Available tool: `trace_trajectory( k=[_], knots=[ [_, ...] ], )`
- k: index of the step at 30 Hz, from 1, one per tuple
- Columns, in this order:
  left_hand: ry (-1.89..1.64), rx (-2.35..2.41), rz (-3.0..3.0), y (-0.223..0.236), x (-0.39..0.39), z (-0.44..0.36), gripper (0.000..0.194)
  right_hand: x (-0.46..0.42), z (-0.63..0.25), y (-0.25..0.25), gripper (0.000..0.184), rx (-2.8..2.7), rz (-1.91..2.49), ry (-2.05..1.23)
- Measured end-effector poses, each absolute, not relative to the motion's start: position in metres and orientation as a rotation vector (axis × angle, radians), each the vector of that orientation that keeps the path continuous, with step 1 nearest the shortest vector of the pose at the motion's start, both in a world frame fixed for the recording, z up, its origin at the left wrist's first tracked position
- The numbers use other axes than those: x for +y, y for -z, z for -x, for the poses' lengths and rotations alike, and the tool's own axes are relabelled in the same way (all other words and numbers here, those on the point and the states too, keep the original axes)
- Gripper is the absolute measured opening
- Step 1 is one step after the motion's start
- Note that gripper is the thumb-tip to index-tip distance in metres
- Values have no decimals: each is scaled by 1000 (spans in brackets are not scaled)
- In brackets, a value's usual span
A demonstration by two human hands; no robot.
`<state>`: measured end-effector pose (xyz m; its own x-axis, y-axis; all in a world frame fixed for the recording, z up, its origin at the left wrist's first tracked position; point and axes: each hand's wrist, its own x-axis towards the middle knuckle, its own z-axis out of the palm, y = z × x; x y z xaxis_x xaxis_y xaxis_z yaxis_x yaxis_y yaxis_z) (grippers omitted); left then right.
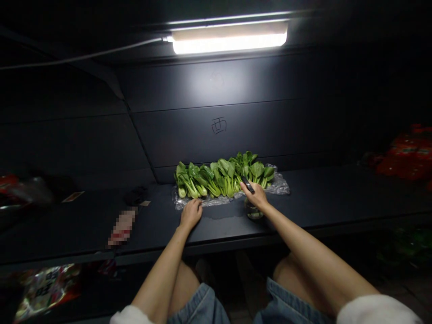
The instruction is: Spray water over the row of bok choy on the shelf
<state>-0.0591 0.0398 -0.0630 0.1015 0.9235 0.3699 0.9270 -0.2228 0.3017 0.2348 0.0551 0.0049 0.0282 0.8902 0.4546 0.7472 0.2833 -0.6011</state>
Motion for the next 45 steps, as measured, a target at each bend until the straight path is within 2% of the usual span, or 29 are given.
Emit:
trace_trajectory(
  k=[45],
  knots=[
    [742, -1994, 2212, 65, 30, 66, 32, 58, -203, -7, 40, -1920, 1483, -166]
  ],
)
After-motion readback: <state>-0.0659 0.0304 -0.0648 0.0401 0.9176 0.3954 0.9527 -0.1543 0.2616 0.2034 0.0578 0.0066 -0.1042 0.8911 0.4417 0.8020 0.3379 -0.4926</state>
